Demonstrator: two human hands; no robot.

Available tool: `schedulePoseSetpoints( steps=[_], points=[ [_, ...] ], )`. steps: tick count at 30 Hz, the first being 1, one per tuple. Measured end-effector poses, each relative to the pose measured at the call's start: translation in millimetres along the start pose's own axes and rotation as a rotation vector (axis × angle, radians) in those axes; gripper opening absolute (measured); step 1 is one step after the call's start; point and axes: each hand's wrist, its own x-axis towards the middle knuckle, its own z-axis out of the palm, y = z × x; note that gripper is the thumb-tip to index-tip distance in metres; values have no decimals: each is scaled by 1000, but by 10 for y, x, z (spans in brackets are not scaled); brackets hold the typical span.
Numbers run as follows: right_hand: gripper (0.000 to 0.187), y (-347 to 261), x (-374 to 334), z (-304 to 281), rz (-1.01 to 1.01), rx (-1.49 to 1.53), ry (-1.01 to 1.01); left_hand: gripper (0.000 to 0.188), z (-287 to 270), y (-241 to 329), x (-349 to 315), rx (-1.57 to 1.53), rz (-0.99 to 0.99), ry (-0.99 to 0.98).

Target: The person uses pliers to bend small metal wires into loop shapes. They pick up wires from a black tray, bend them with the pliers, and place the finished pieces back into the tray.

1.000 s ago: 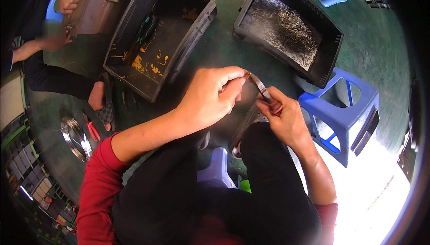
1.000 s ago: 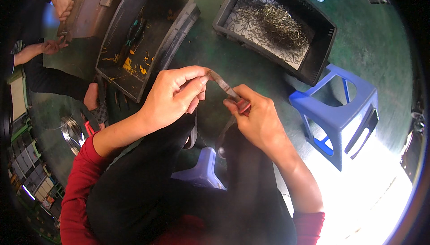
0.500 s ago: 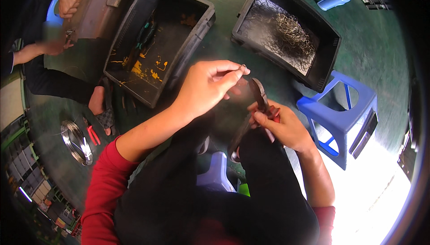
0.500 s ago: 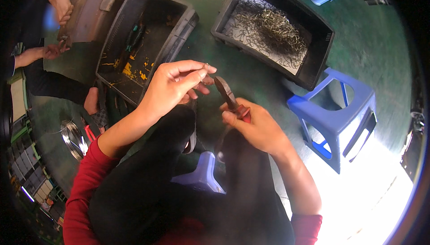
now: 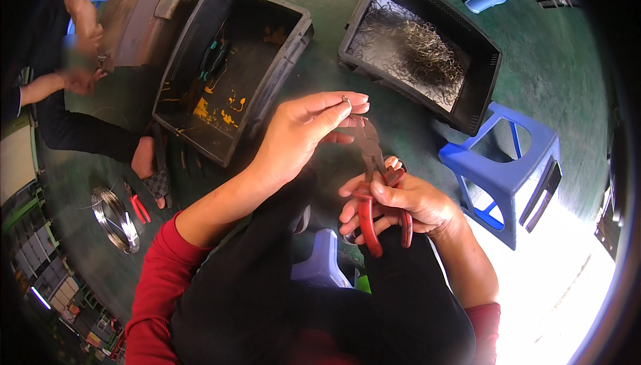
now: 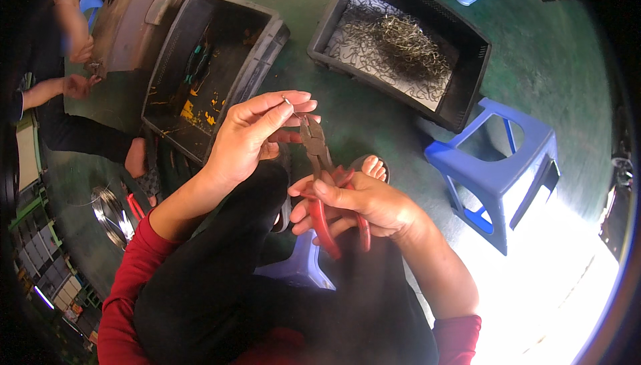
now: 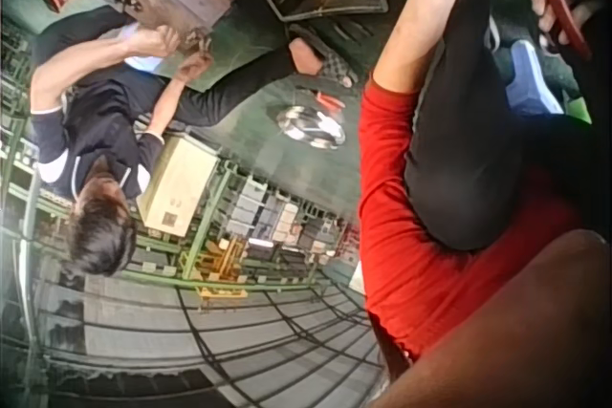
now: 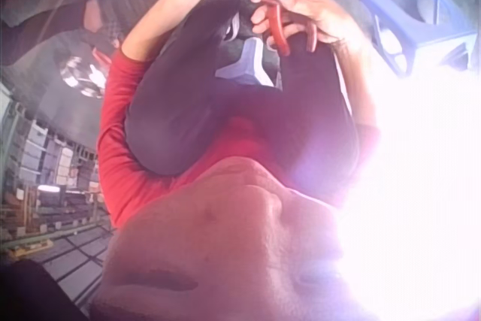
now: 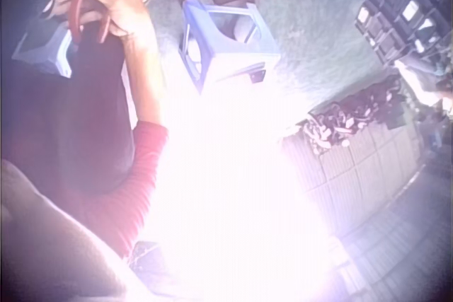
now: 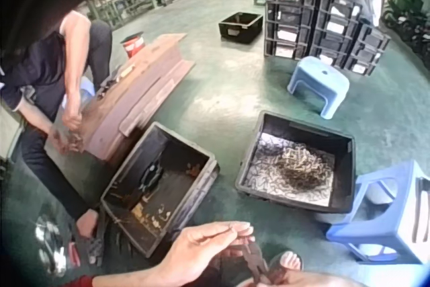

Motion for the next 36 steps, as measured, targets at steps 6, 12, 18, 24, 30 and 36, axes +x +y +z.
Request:
schedulePoseSetpoints(
  steps=[6, 12, 18, 24, 30, 36],
  points=[
    [44, -45, -31, 42, -54, -284, 207, 31, -75, -30, 0, 149, 150, -121],
    [19, -23, -34, 90, -398, -1168, 936, 36, -270, 182, 64, 299, 11, -71],
    [19, -38, -39, 84, -409, -1230, 944, 36, -199, 246, 43, 372, -239, -253],
    [22, -108, -88, 75, -311, -1239, 911, 30, -111, 174, -28, 796, 124, -125],
    [25, -139, -129, 90, -179, -1099, 834, 25, -58, -12, -26, 865, 447, -15],
    [20, -82, -101, 70, -315, -1481, 1013, 39, -62, 17, -69, 675, 87, -76]
  ],
)
